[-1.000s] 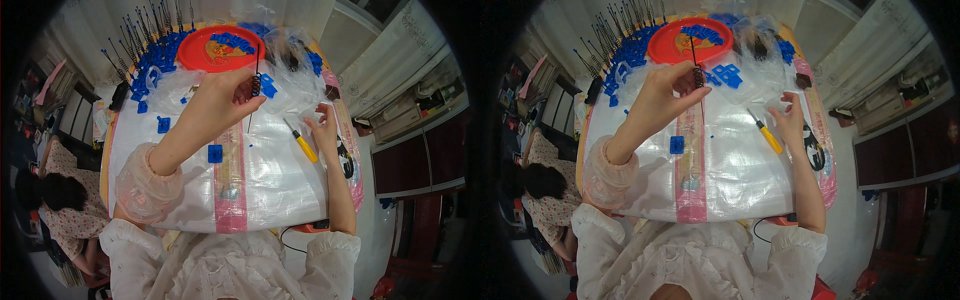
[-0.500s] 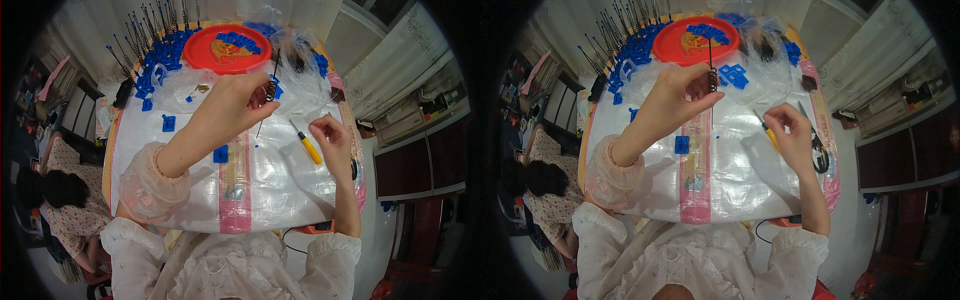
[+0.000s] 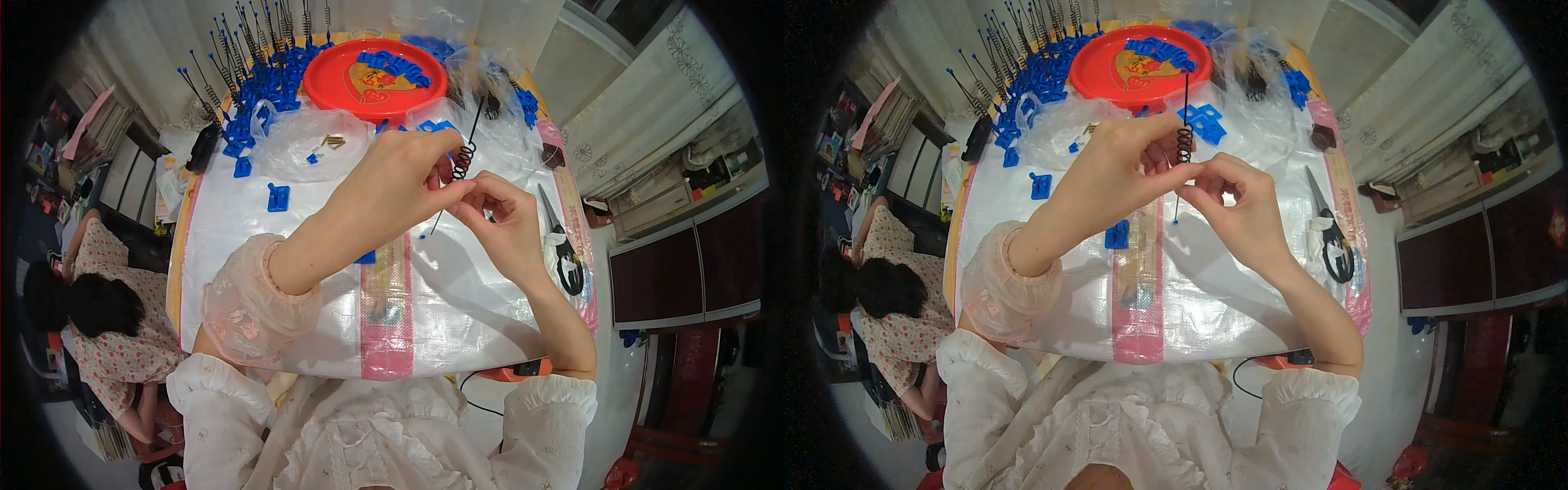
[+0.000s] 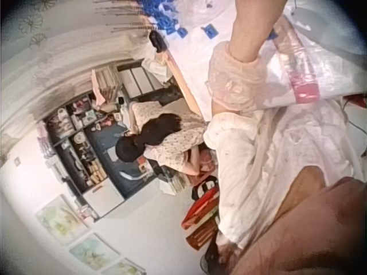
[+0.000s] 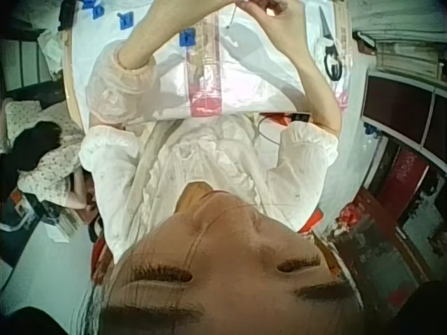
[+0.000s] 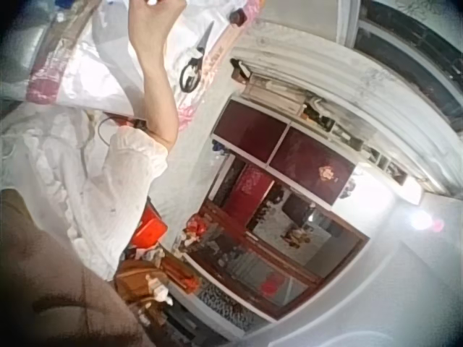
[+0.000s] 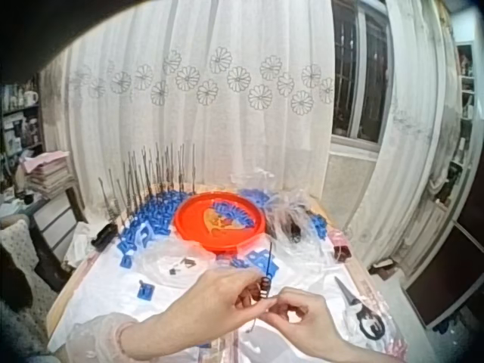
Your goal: The recorder is assembling electrical components by threading wires through springs and attaching blue plastic connectors.
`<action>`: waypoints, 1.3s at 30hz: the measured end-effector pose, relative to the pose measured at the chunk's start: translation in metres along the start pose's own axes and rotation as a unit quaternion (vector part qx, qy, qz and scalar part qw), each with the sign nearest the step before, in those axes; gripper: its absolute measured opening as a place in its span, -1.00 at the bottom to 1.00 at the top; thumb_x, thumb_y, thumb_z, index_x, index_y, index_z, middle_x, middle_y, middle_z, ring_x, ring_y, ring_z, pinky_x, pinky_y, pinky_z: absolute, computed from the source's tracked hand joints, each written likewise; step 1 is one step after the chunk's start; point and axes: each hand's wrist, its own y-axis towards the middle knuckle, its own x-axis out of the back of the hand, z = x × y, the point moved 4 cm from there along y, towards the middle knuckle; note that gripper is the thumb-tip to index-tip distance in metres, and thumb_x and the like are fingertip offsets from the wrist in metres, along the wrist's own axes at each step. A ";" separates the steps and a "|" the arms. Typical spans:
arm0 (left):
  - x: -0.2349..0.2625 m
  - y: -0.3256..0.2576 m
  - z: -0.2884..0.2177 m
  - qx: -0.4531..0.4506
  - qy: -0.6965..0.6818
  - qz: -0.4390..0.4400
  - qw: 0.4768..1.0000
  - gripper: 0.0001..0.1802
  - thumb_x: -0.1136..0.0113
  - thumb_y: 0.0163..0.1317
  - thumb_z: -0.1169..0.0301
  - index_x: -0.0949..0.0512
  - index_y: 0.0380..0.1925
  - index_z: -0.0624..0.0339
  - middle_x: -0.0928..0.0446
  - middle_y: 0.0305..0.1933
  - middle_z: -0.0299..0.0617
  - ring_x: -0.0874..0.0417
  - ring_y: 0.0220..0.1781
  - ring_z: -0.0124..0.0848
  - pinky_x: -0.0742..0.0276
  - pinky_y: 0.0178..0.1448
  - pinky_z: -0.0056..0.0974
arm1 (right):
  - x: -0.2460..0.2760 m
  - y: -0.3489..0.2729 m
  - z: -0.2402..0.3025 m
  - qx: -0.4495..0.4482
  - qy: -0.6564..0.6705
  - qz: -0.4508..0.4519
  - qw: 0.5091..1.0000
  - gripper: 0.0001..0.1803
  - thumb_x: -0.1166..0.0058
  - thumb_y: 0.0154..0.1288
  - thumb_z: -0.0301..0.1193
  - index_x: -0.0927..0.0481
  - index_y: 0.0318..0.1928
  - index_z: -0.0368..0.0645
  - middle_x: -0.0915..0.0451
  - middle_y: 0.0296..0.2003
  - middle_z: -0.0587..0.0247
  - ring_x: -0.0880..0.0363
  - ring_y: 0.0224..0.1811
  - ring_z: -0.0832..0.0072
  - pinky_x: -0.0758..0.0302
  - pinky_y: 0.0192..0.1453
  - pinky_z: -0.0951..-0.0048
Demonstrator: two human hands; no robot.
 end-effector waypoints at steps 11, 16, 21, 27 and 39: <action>-0.005 0.000 -0.003 -0.009 -0.002 -0.002 1.000 -0.70 -0.45 0.22 0.38 -0.52 -0.35 0.37 -0.57 -0.53 -0.15 -0.61 -0.51 -0.44 -0.53 -0.36 -0.36 | 0.000 0.000 -0.001 0.020 -0.010 -0.020 1.000 -0.92 -0.33 0.20 -0.59 -0.68 -0.31 -0.33 -0.53 -0.48 0.33 -0.40 -0.44 0.66 -0.36 -0.30 0.51; 0.001 -0.004 -0.003 0.005 -0.014 0.006 1.000 -0.67 -0.49 0.19 0.34 -0.58 -0.20 0.31 -0.65 -0.34 -0.19 -0.66 -0.42 -0.44 -0.56 -0.30 -0.37 | 0.000 0.000 -0.001 0.013 0.016 -0.025 0.999 -0.92 -0.33 0.24 -0.55 -0.69 -0.32 -0.32 -0.54 -0.47 0.36 -0.40 -0.43 0.67 -0.35 -0.30 0.54; 0.023 -0.032 0.013 0.056 0.017 0.009 0.998 -0.58 -0.53 0.15 0.31 -0.61 -0.04 0.24 -0.68 -0.18 -0.25 -0.68 -0.29 -0.44 -0.59 -0.19 -0.33 | 0.004 -0.001 -0.006 -0.003 0.012 -0.029 0.999 -0.89 -0.35 0.27 -0.52 -0.70 -0.34 -0.31 -0.55 -0.45 0.39 -0.38 -0.42 0.70 -0.33 -0.28 0.57; 0.039 -0.108 0.065 0.185 0.057 0.092 0.977 -0.52 -0.56 0.08 0.35 -0.62 0.01 0.21 -0.63 -0.09 -0.20 -0.64 -0.16 -0.37 -0.58 -0.11 -0.30 | 0.006 -0.001 -0.006 -0.014 0.024 -0.033 0.999 -0.90 -0.35 0.27 -0.52 -0.70 -0.35 -0.31 -0.55 -0.45 0.41 -0.39 -0.41 0.71 -0.33 -0.27 0.58; 0.008 -0.125 0.081 0.226 0.064 0.112 0.966 -0.51 -0.54 0.06 0.33 -0.66 0.00 0.22 -0.49 -0.15 -0.17 -0.54 -0.20 -0.25 -0.54 -0.05 -0.21 | 0.007 0.000 -0.010 -0.005 0.039 -0.040 0.998 -0.91 -0.35 0.26 -0.55 -0.70 -0.33 -0.32 -0.52 -0.45 0.41 -0.38 -0.40 0.71 -0.33 -0.25 0.58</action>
